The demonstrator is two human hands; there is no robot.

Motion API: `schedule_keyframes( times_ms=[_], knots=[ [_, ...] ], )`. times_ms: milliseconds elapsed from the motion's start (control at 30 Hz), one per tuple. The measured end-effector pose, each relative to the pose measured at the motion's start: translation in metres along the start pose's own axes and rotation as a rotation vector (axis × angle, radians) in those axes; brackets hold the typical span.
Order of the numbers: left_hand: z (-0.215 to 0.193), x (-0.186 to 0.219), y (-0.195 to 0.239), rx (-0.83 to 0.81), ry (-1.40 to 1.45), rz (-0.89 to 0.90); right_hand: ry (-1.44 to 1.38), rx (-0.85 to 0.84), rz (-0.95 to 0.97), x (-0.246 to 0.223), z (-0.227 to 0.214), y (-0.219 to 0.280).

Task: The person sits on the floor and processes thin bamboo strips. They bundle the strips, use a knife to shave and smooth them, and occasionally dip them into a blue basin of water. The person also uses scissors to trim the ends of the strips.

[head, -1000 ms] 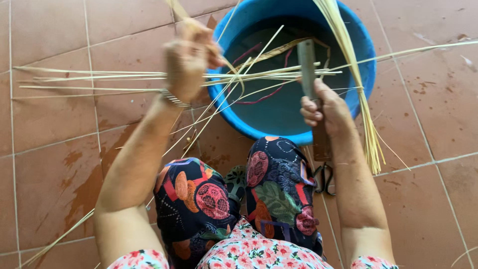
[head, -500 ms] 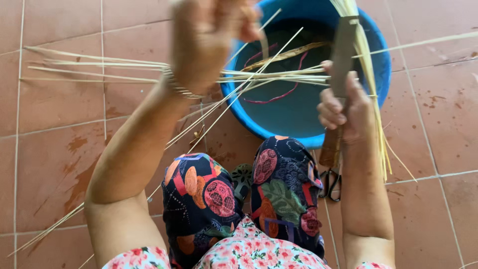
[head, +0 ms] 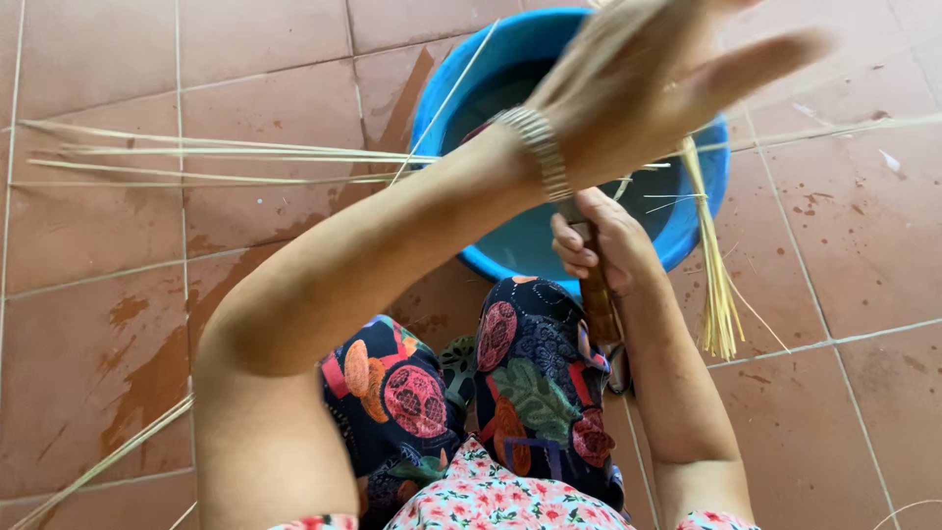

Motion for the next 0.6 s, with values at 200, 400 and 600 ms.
schedule_keyframes(
  times_ms=[200, 400, 600],
  knots=[
    [-0.042, -0.009, 0.108, -0.429, -0.209, -0.342, -0.077, -0.048, -0.104, -0.029, 0.004, 0.057],
    [-0.047, 0.006, 0.148, -0.451, 0.099, -0.723, -0.149, -0.081, -0.207, -0.015, 0.015, 0.085],
    [-0.053, 0.018, 0.142, -0.466, 0.080, -0.780, -0.209, -0.158, -0.239, -0.002, 0.033, 0.083]
  ],
)
Point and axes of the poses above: each hand's wrist, its own y-axis away from the middle knuckle, its own z-axis out of the palm, x = y × z, the point moved 2 cm from there along -y, towards the middle knuckle, and after that the axes turned 3 degrees about -y, right-handed, at the moved point
